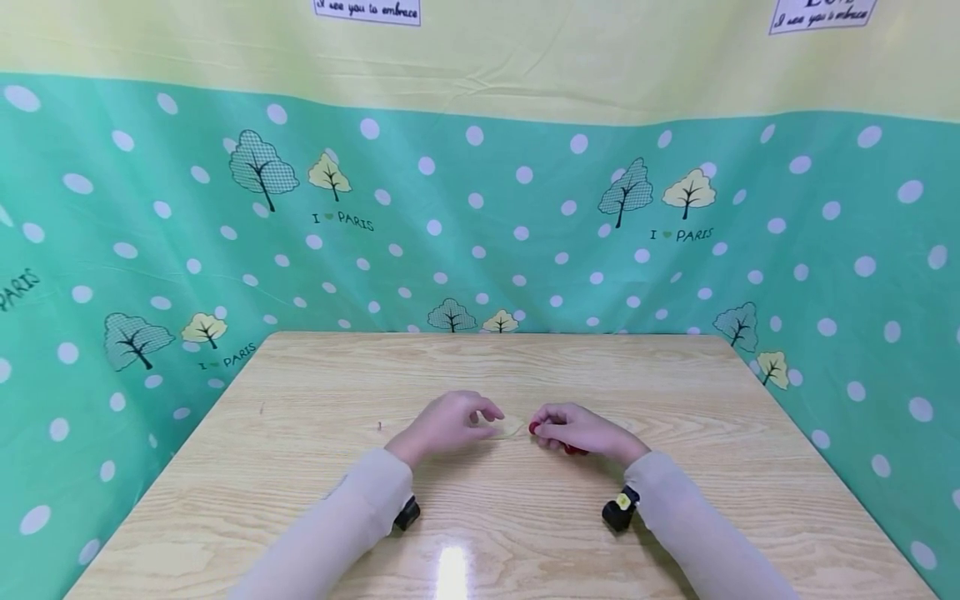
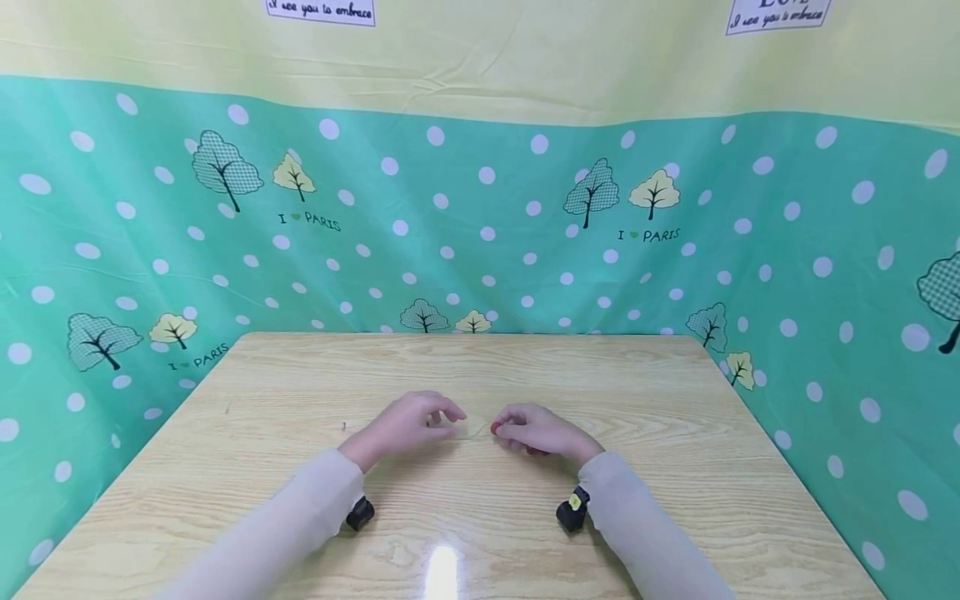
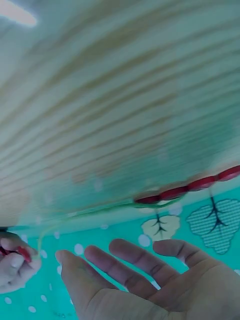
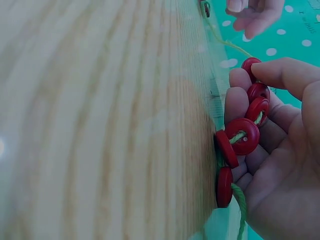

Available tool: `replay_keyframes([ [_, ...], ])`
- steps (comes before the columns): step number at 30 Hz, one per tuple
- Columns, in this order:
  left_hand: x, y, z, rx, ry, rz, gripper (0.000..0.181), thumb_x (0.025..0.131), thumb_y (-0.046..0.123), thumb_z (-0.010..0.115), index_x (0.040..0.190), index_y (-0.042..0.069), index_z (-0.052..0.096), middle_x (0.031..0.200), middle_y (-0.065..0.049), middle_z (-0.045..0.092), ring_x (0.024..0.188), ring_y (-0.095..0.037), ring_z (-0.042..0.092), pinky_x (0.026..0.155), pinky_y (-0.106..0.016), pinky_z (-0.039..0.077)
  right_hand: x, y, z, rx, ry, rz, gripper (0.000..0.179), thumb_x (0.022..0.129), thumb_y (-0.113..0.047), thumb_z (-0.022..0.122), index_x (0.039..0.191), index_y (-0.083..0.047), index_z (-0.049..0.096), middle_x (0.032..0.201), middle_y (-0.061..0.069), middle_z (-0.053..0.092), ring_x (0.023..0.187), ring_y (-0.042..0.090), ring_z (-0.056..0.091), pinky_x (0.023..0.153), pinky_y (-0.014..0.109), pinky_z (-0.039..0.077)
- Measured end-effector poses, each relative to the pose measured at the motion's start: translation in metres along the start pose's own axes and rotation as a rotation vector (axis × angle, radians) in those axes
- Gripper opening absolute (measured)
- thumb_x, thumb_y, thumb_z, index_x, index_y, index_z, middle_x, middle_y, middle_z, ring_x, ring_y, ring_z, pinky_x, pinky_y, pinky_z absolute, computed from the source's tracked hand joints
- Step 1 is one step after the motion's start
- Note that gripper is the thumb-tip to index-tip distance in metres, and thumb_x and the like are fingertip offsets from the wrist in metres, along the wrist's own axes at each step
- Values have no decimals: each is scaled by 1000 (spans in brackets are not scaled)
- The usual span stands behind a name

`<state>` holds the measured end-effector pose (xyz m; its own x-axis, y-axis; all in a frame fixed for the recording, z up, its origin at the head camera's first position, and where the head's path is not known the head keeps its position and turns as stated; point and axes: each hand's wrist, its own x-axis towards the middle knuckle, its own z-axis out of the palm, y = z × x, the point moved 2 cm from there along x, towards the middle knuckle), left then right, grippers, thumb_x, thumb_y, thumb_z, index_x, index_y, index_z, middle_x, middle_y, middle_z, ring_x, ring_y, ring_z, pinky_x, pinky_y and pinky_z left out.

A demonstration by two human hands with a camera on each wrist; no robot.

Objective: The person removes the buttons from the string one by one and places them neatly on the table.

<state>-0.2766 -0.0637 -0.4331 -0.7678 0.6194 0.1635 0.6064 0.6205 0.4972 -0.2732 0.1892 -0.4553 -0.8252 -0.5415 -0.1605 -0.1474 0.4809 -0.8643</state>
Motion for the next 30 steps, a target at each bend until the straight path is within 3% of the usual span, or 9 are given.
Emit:
replay_keyframes([
  [18, 23, 24, 16, 32, 36, 72, 23, 92, 26, 75, 114, 19, 74, 108, 8, 73, 89, -6, 63, 79, -23, 51, -1, 2, -3, 8, 24, -6, 26, 103, -32, 59, 111, -8, 67, 82, 3, 62, 67, 16, 51, 54, 26, 38],
  [30, 31, 34, 22, 64, 31, 64, 25, 92, 26, 75, 117, 24, 73, 104, 11, 73, 92, -7, 64, 79, -24, 50, -2, 0, -5, 2, 38, 5, 26, 104, -34, 55, 108, -11, 66, 83, 3, 62, 70, 16, 52, 54, 25, 37],
])
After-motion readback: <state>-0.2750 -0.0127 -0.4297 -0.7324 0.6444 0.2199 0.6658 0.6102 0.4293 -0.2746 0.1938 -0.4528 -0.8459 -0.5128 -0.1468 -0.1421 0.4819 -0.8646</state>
